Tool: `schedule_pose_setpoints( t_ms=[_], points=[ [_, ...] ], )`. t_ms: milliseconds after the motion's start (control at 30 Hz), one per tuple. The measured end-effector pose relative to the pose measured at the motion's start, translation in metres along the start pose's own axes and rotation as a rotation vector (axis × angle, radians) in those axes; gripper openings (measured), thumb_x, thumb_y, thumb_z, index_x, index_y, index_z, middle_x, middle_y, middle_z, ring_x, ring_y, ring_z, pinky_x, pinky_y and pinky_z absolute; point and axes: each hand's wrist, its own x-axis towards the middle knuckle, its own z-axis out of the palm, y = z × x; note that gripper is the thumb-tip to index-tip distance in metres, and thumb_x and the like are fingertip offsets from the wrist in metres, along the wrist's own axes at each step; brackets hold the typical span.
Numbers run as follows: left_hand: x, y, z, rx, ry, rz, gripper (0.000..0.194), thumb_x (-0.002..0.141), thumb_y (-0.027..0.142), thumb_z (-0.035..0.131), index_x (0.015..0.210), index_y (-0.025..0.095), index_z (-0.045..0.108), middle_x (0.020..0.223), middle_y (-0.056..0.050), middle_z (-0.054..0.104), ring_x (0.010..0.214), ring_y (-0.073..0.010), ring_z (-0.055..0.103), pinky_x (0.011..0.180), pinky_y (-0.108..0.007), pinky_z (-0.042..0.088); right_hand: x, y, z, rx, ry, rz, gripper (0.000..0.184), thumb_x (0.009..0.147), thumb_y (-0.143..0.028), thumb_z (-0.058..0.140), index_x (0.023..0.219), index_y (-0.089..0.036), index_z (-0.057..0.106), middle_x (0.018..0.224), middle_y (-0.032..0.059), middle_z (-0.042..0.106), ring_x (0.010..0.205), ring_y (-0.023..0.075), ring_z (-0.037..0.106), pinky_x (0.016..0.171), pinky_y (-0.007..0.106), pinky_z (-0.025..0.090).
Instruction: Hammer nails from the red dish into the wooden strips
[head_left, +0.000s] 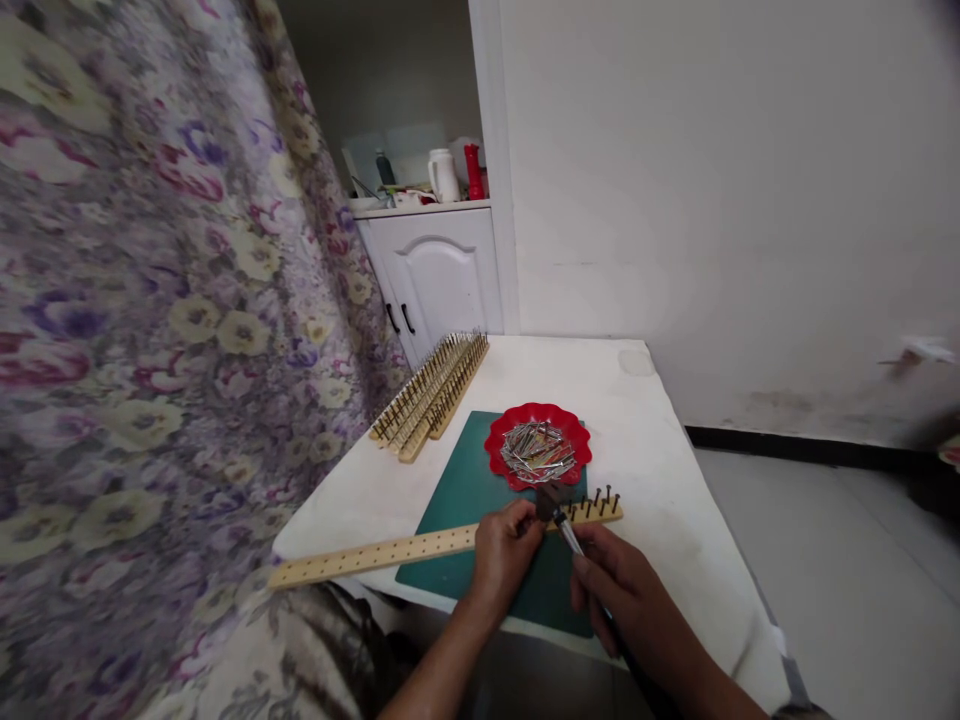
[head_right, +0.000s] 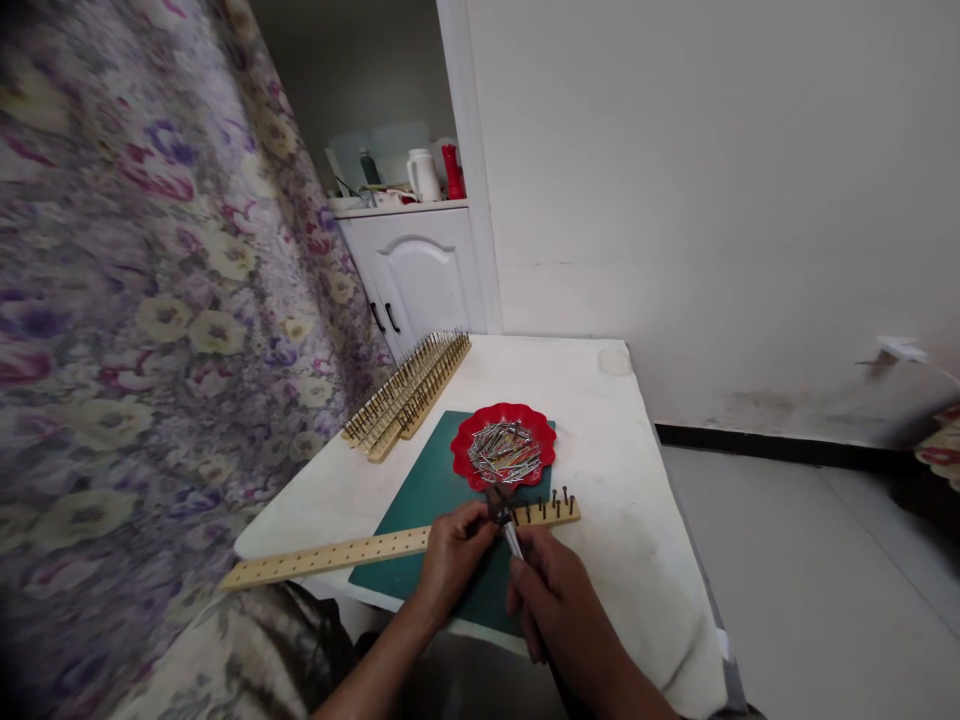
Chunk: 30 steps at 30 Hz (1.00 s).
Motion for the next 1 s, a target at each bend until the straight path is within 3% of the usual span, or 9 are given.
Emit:
schedule_pose_setpoints(
  t_ms=[167,600,800,1000],
  points=[
    [0.0,0.0,-0.001,-0.019,0.002,0.003,0.015,0.078,0.024,0.054,0.067,0.017,0.062,0.062,0.003,0.058,0.059,-0.0113,0.051,0.056,-0.02,0.033,-0.003,-0.004,-0.001,0.034,0.012,-0.008,0.022,0.09,-0.036,0.047,0.102,-0.018,0.051,0.061,-0.0055,0.057,0.027,0.0017,0.037,0.029,0.014,0.019],
    [0.004,-0.001,-0.019,-0.149,-0.019,-0.007,0.014,0.08,0.025,0.053,0.076,0.017,0.064,0.068,0.001,0.06,0.063,-0.0119,0.052,0.057,-0.019,0.036,0.004,-0.007,-0.028,0.164,0.19,-0.118,0.023,0.09,-0.036,0.051,0.104,-0.018,0.052,0.063,-0.005,0.058,0.03,0.0019,0.04,0.031,0.014,0.025],
    [0.044,0.012,-0.027,-0.039,-0.048,0.075,0.012,0.079,0.024,0.055,0.079,0.015,0.063,0.07,0.0,0.063,0.063,-0.0129,0.053,0.058,-0.021,0.036,0.005,-0.01,-0.035,0.19,0.233,-0.139,0.023,0.09,-0.035,0.05,0.105,-0.017,0.053,0.064,-0.0045,0.058,0.031,0.0026,0.041,0.031,0.014,0.028],
    [0.096,0.026,-0.005,0.335,-0.267,0.169,0.014,0.076,0.015,0.053,0.076,0.016,0.066,0.081,-0.003,0.068,0.076,-0.0154,0.059,0.065,-0.022,0.039,0.007,-0.012,-0.041,0.197,0.272,-0.153,0.022,0.09,-0.033,0.05,0.104,-0.017,0.053,0.064,-0.0046,0.058,0.032,0.0027,0.04,0.032,0.015,0.028]
  ],
)
